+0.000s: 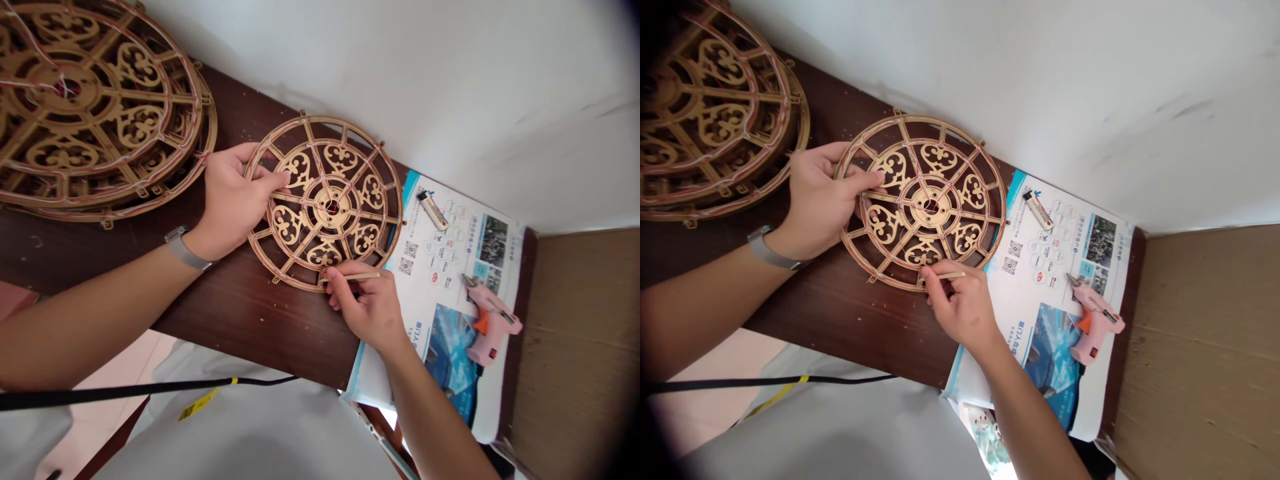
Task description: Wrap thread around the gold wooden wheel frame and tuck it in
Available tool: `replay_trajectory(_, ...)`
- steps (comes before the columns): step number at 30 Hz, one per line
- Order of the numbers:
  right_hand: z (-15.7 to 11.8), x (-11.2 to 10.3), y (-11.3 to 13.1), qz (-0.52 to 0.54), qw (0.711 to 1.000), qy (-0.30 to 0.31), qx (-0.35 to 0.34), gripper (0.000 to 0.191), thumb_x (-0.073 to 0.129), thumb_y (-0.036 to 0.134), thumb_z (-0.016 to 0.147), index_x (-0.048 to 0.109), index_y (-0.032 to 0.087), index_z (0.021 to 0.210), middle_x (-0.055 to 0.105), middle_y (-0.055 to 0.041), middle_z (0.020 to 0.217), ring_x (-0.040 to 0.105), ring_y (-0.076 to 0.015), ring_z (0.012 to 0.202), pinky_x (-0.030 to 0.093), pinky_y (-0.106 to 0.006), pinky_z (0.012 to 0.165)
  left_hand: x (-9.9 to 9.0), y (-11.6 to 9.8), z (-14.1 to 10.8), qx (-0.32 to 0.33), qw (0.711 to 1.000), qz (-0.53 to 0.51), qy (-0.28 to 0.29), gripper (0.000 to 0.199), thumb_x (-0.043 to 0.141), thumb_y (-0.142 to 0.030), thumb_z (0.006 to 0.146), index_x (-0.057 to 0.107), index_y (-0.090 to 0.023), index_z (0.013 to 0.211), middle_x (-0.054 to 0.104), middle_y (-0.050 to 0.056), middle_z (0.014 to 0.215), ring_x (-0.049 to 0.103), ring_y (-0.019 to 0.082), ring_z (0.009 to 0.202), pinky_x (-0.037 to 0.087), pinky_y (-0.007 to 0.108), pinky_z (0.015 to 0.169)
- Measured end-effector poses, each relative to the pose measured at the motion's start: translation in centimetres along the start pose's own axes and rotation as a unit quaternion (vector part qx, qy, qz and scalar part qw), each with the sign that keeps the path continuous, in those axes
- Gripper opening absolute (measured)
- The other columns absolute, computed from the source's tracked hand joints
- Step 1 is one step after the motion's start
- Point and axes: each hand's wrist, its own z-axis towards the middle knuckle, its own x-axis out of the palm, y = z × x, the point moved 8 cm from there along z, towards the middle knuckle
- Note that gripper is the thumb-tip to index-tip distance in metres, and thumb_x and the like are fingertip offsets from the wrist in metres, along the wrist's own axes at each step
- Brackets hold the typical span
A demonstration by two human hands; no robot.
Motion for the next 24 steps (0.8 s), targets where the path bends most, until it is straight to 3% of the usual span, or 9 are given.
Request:
replay_trajectory(13, 0.1, 0.1, -0.3, 0.045, 0.998, 0.005, 0.031, 0.043, 0.065, 0.038, 0.112, 0.071, 0.017, 0.075, 0.072, -0.0035, 0.071, 0.067, -0.0107, 0.053, 0.053, -0.020, 0.047, 0.0, 0.1, 0.0, -0.005, 1.000, 0.013, 0.008, 0.016, 0.087, -0.015, 0.081, 0.079, -0.026, 0.089, 0.073, -0.002, 0.070, 0.063, 0.017, 0.049, 0.049, 0.031, 0.041)
replay_trajectory(18, 0.0, -0.5, -1.1, 0.145, 0.984, -0.051, 0.086, 0.043, 0.071, 0.053, 0.107, 0.074, 0.017, 0.084, 0.071, -0.0026, 0.067, 0.066, -0.0122, 0.046, 0.055, -0.021, 0.041, 0.1, 0.0, 0.0, -0.002, 1.000, -0.003, 0.008, 0.014, 0.087, -0.015, 0.081, 0.080, -0.024, 0.088, 0.074, -0.001, 0.070, 0.063, 0.017, 0.049, 0.047, 0.031, 0.040)
replay_trajectory(21, 0.0, -0.7, -0.6, 0.118, 0.988, -0.067, 0.078, 0.048, 0.070, 0.057, 0.107, 0.074, 0.017, 0.080, 0.072, -0.0035, 0.066, 0.065, -0.0119, 0.044, 0.053, -0.020, 0.040, 0.2, -0.1, 0.0, -0.004, 1.000, -0.007, 0.009, 0.015, 0.086, -0.012, 0.081, 0.081, -0.024, 0.090, 0.074, 0.000, 0.071, 0.064, 0.018, 0.051, 0.048, 0.031, 0.041)
replay_trajectory(24, 0.1, -0.7, 0.4, 0.060, 0.995, -0.066, 0.039, 0.047, 0.068, 0.046, 0.110, 0.073, 0.017, 0.072, 0.073, -0.0048, 0.069, 0.064, -0.0101, 0.046, 0.052, -0.020, 0.042, 0.2, -0.2, -0.1, -0.005, 1.000, -0.010, 0.003, 0.016, 0.086, -0.010, 0.081, 0.082, -0.023, 0.090, 0.074, 0.000, 0.071, 0.063, 0.017, 0.050, 0.048, 0.030, 0.041)
